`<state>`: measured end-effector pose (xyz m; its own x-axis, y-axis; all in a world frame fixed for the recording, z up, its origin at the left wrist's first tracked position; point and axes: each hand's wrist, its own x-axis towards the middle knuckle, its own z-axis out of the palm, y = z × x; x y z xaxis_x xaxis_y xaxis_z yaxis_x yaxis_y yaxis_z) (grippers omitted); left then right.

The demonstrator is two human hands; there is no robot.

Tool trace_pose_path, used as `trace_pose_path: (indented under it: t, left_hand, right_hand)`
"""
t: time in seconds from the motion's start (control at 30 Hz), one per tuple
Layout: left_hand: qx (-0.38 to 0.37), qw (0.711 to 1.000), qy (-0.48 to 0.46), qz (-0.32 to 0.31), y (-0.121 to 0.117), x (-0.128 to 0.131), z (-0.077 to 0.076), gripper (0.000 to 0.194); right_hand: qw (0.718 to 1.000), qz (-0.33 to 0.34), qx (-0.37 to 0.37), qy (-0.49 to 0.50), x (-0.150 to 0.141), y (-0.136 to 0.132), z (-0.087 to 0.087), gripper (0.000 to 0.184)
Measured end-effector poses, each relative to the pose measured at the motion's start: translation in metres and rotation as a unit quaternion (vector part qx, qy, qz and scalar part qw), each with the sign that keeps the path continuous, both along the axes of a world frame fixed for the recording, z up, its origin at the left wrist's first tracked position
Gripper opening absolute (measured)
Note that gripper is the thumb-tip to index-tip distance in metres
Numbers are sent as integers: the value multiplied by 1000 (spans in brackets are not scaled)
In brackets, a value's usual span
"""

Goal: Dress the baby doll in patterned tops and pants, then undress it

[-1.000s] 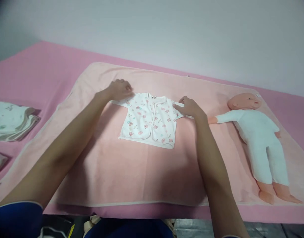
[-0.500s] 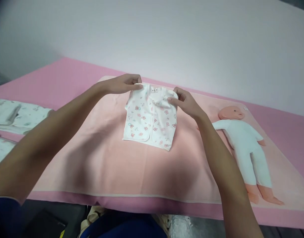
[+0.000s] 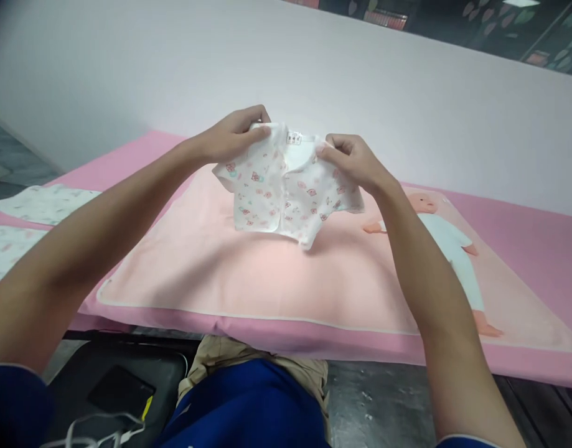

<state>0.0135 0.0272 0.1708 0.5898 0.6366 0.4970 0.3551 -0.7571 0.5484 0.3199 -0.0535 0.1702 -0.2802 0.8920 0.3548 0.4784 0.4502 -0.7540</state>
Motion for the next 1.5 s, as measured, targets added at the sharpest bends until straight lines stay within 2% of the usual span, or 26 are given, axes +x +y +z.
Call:
trace_pose_path:
  t: [0.13,0.23,0.3,0.4,0.5,0.63,0.77,0.87,0.97,1.2,1.37,1.5]
  left_hand:
    - [16,1000,-7,16,-22,-3,13,24]
    - [45,998,-20,43,-40,1,19,22]
    - [61,995,-29,70,-51,4,20,22]
    - [62,993,-34,99,-66,6,21,22]
    - [49,992,-29,111,-78,7,21,24]
    - [40,990,-43,130,-88,10,19,25]
    - [46,987,-56,146,-97,16,12,27]
    - [46,988,-52,140,-105,20,6,31]
    - [46,988,-63,132,-110,23,1,35]
    - [-25,996,-89,14,-110,34,-9,51]
    - [-48,995,-81,17,-110,41,-15,59]
    - [-58,994,-87,12,-113,45,-17,54]
  right_hand:
    - [997,-48,-17,49,-4,-8,5,47]
    - [990,-111,-10,88,-10,-15,6,42]
    - [987,-135,-14,80,-13,-23,8,40]
    - [991,-131,-8,32,-13,-40,12,34]
    - [990,-135,46,3,-12,-52,13,39]
    - [978,-168,120,2,-15,-56,8,47]
    - [971,-199,125,38,-24,-48,-2,55]
    - [975,-188,76,85,-30,-41,-11,60]
    - [981,-150,27,117,-35,-41,-19,63]
    - [991,-24,-28,125,-55,-66,-22,72]
    - [988,-7,-31,151,-62,-71,-25,72]
    - [986,-18,-35,161,-61,-73,-27,72]
